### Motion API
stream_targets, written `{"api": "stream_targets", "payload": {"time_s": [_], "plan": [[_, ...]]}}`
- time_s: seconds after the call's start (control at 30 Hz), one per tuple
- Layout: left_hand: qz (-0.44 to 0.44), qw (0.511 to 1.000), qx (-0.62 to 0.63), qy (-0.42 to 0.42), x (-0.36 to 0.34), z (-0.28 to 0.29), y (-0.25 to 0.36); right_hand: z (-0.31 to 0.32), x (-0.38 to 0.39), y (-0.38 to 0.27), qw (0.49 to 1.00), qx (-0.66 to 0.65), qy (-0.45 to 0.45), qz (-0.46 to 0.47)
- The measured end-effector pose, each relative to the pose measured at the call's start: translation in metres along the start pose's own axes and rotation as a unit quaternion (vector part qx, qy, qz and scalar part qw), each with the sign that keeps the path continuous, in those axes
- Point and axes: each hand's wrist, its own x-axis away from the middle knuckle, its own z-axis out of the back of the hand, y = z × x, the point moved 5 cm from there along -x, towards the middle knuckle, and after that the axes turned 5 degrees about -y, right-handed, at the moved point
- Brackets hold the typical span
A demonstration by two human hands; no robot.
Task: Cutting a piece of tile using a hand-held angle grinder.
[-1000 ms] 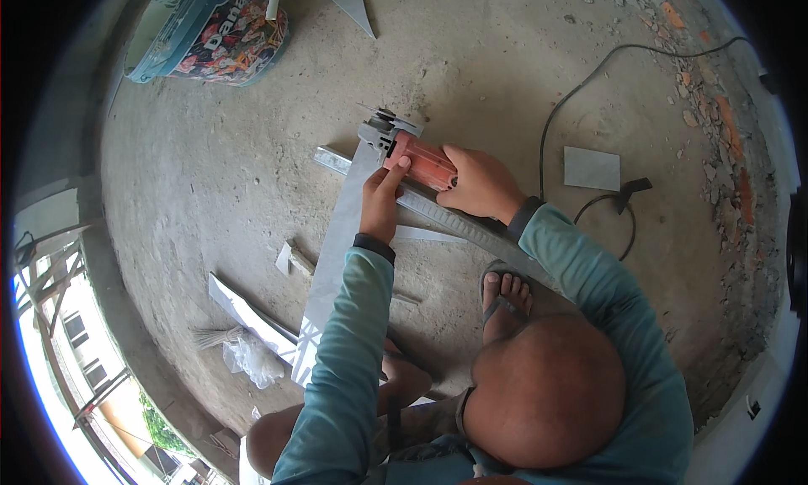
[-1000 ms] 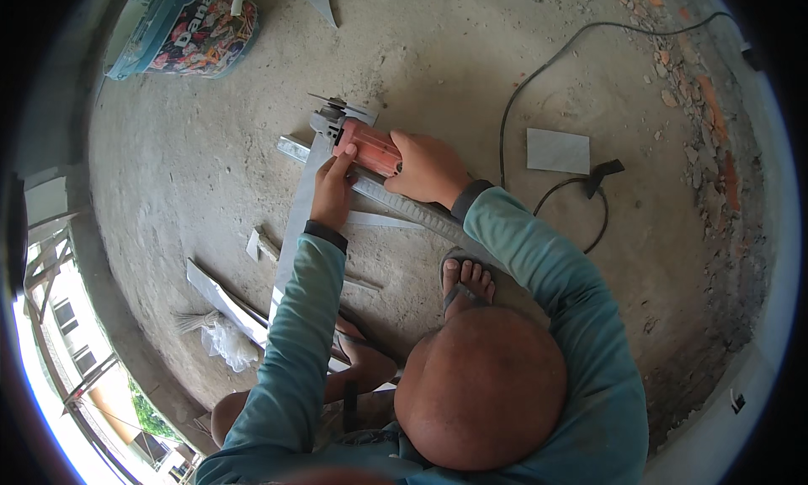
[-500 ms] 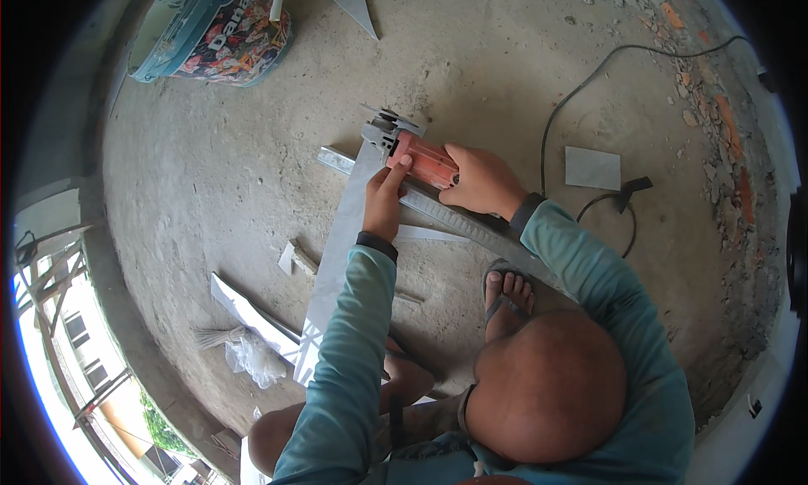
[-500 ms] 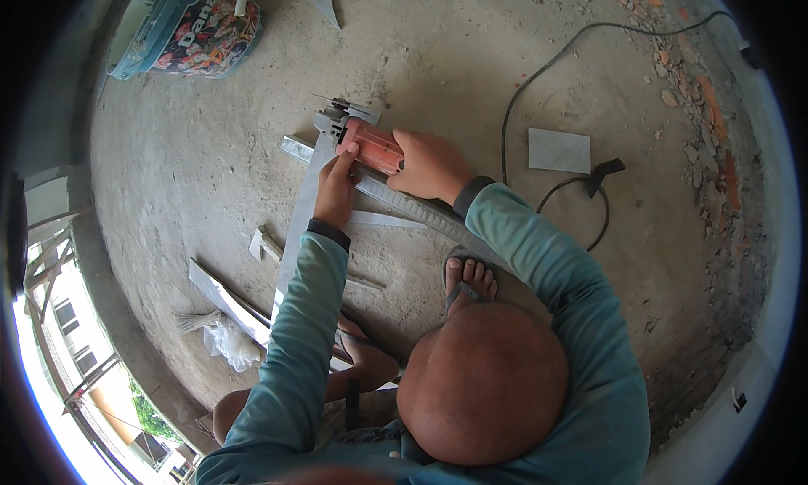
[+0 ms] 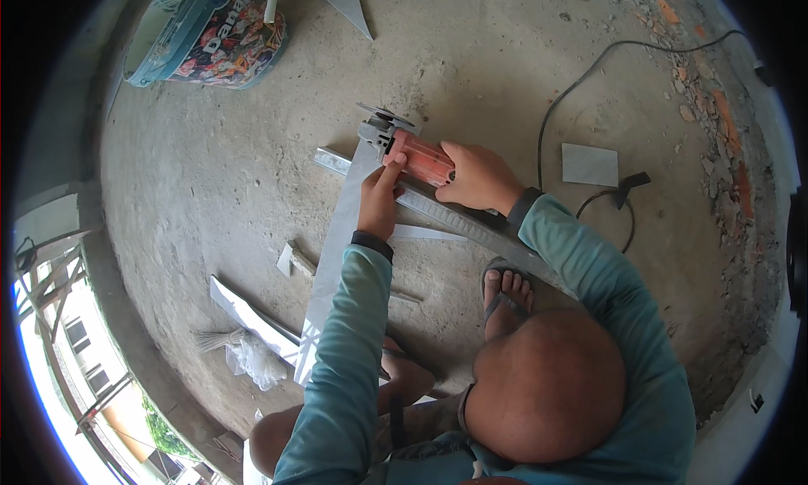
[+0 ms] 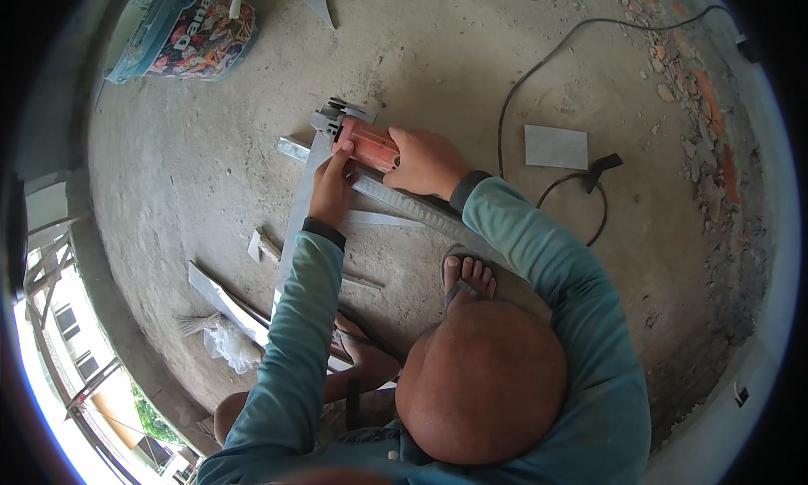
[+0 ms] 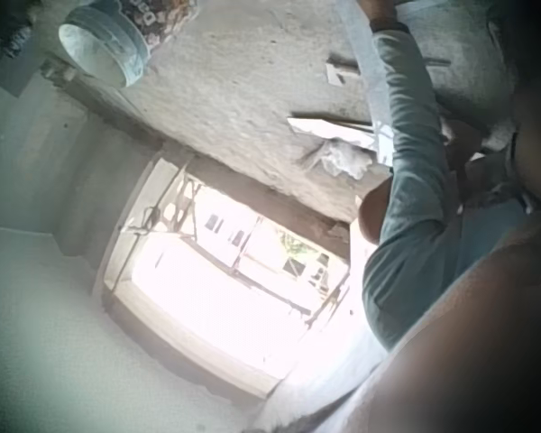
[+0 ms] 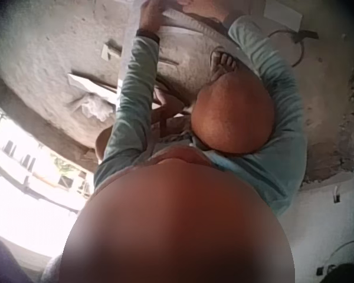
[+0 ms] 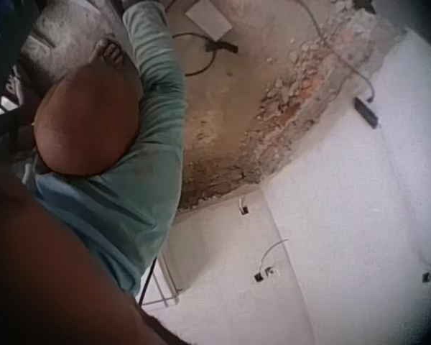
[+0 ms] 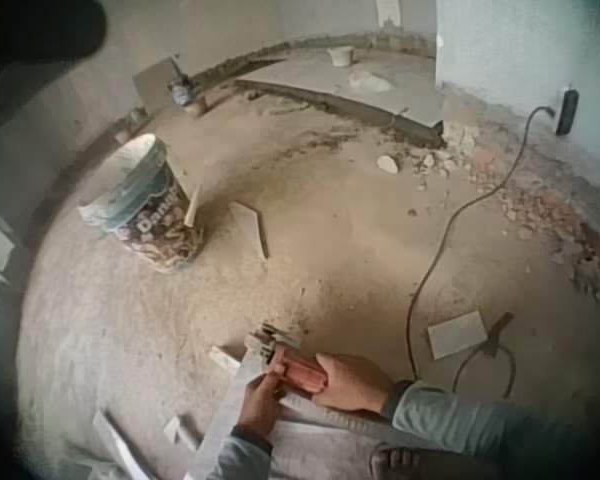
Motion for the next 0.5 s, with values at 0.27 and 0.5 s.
{"api": "stream_targets", "payload": {"time_s": [0.27,0.5], "plan": [[0.068,0.994,0.066,-0.055,0.006,0.007,0.012,-0.002,0.002,0.003,1.000,-0.006,-0.006,-0.010],[-0.164,0.868,-0.434,0.178,0.026,0.053,0.005,-0.002,0.002,0.001,0.999,0.034,-0.013,-0.018]]}}
